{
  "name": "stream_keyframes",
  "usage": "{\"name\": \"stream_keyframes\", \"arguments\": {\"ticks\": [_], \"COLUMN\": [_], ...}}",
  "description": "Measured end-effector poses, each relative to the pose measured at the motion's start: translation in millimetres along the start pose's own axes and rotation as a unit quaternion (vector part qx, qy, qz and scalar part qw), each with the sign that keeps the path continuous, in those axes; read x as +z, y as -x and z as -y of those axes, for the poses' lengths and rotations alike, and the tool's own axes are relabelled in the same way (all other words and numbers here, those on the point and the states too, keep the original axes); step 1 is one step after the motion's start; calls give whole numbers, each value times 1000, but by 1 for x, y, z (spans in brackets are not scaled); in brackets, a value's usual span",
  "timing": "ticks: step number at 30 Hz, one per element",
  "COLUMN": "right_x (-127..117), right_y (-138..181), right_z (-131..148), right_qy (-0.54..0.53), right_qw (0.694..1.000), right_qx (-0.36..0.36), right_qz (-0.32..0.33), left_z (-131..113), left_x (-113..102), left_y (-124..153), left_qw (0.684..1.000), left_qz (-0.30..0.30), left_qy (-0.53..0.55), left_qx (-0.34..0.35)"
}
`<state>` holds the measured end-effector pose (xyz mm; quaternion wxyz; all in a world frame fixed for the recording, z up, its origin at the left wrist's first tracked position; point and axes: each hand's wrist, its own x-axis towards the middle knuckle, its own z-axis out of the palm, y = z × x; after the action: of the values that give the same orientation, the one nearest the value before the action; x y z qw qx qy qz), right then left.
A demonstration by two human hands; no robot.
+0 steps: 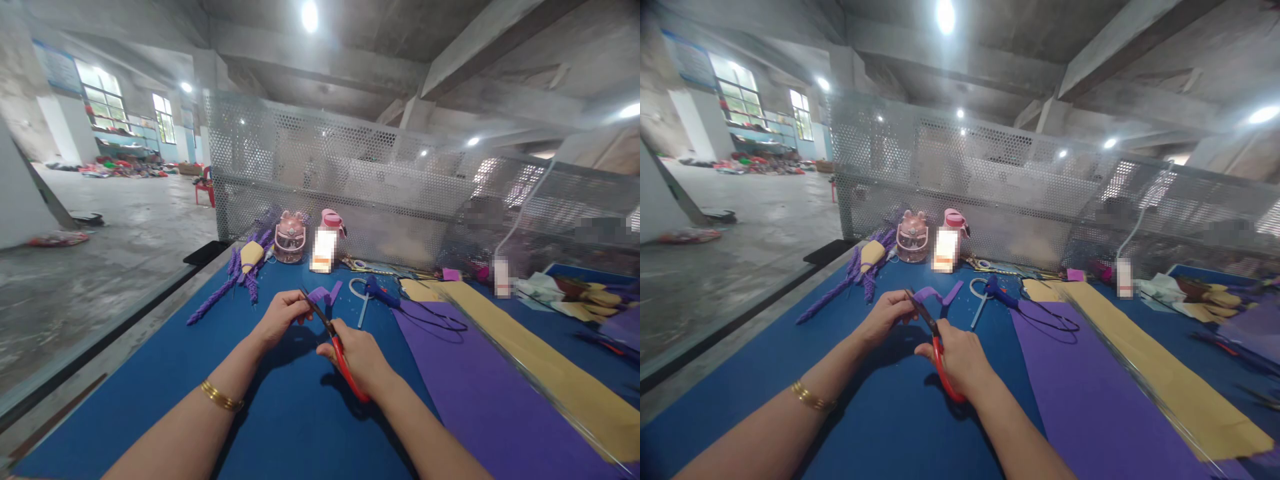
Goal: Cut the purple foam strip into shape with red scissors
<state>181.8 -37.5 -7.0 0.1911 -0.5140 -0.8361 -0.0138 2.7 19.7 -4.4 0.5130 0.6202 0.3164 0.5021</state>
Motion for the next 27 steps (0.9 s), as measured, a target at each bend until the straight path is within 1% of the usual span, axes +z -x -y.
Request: {"name": "stream_keyframes", "arguments": {"ticks": [16, 27], "right_x": [0, 1], "right_y": [0, 0], "right_z": [0, 0], "right_qy": [5, -1], "right_qw": [1000, 1000], "right_qx": [-13, -11], "right_qz": [-2, 4], "left_z": [-2, 4], "left_x": [0, -2], "left_y": [1, -2], "left_qw": [999, 997], "left_qz": [9, 19], "left_qy": [40, 72], "left_qx": [-22, -33]}}
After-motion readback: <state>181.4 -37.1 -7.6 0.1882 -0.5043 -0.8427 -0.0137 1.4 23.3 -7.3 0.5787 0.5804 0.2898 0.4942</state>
